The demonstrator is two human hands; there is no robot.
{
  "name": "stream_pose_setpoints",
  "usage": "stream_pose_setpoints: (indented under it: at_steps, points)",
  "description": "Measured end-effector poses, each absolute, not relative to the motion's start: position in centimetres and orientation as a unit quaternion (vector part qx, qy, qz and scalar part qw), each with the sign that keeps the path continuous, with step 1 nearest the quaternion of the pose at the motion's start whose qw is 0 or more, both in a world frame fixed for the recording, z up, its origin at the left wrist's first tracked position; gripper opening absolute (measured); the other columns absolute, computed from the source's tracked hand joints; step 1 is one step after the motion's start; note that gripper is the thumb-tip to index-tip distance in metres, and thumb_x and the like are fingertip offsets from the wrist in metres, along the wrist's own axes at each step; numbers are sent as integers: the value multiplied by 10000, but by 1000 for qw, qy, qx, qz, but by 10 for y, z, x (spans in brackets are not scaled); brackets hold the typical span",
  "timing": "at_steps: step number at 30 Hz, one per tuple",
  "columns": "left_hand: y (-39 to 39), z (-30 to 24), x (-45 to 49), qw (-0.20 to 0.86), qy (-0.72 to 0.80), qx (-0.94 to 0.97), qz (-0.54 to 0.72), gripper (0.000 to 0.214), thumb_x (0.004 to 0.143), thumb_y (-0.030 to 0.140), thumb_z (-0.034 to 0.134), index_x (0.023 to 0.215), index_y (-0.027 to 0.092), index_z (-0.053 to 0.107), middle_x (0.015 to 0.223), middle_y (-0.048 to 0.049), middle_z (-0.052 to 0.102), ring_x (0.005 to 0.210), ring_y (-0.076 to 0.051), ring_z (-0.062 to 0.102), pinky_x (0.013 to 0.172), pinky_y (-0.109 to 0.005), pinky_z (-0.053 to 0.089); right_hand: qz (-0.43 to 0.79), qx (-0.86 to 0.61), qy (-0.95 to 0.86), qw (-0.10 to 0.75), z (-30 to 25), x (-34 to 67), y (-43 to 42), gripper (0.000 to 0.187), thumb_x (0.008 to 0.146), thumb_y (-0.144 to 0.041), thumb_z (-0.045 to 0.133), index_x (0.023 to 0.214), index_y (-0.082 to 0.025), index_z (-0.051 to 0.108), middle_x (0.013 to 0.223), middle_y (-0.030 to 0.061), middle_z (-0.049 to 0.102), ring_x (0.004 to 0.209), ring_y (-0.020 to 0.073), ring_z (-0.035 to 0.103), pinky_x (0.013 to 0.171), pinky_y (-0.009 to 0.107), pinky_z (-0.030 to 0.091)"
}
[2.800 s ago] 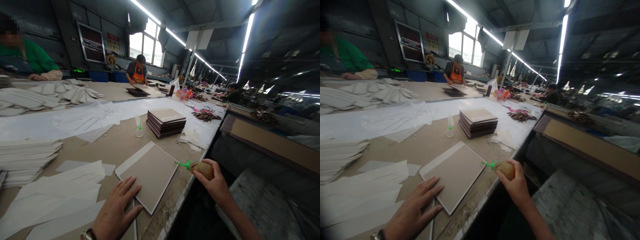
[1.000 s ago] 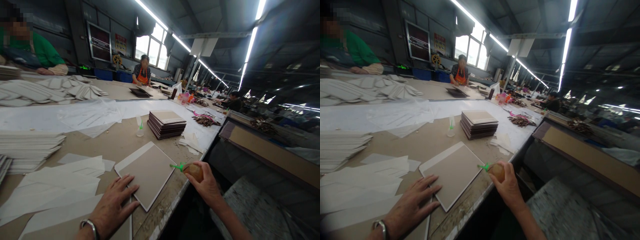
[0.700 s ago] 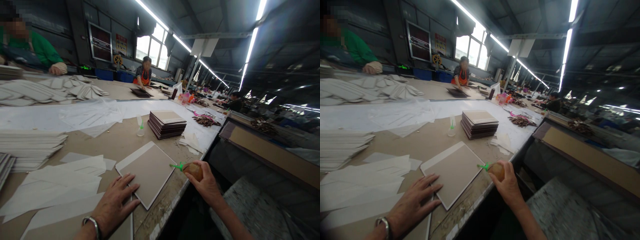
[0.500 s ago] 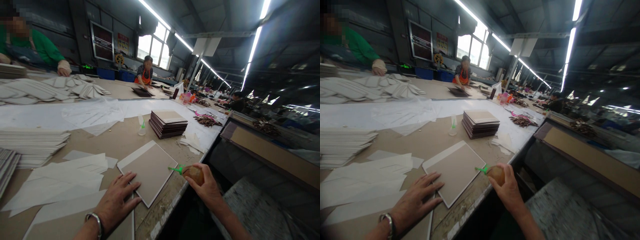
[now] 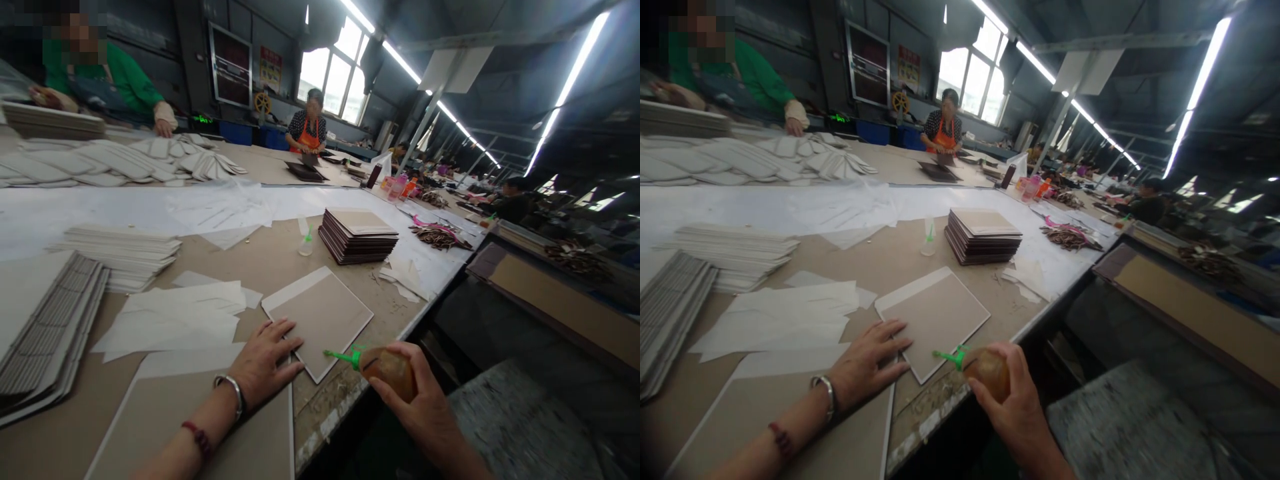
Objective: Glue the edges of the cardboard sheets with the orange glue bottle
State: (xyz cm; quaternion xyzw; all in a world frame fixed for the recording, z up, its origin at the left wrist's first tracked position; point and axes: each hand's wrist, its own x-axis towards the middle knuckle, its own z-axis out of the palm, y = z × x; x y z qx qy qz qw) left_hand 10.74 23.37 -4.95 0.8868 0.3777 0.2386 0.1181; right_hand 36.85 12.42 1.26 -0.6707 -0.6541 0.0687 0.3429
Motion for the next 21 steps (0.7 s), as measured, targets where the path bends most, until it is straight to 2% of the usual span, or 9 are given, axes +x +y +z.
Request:
stream_pose_setpoints:
  at_steps: [7, 14, 18, 21]
  points:
    - [233, -46, 107, 136, 381, 883, 239, 317, 772, 328, 646, 1082, 261, 636, 1269, -109, 541, 1212, -316, 463, 1017, -559, 355, 72, -662, -665, 338, 16, 362, 118, 355, 766, -400, 634, 1058, -272, 476, 1037, 21, 571, 925, 208, 592, 829, 325, 496]
    - [233, -50, 107, 151, 384, 877, 245, 343, 771, 352, 643, 1099, 252, 631, 1284, -120, 527, 1215, -324, 457, 1023, -555, 350, -4, -730, -568, 380, 6, 403, 149, 445, 700, -513, 624, 1024, -234, 502, 1003, 45, 552, 920, 242, 563, 858, 402, 453]
    - [235, -49, 100, 176, 413, 849, 279, 421, 807, 365, 569, 1196, 203, 572, 1299, -149, 504, 1173, -294, 499, 988, -461, 424, -8, -763, -498, 411, 5, 419, 157, 506, 652, -548, 636, 1023, -231, 505, 994, 46, 559, 908, 250, 561, 825, 403, 455]
    - [230, -34, 83, 167, 461, 843, 221, 452, 833, 368, 509, 1239, 172, 534, 1265, -140, 535, 1129, -268, 529, 983, -418, 429, 10, -769, -480, 423, 6, 418, 154, 536, 644, -556, 642, 1044, -231, 498, 998, 49, 560, 896, 247, 564, 806, 396, 458]
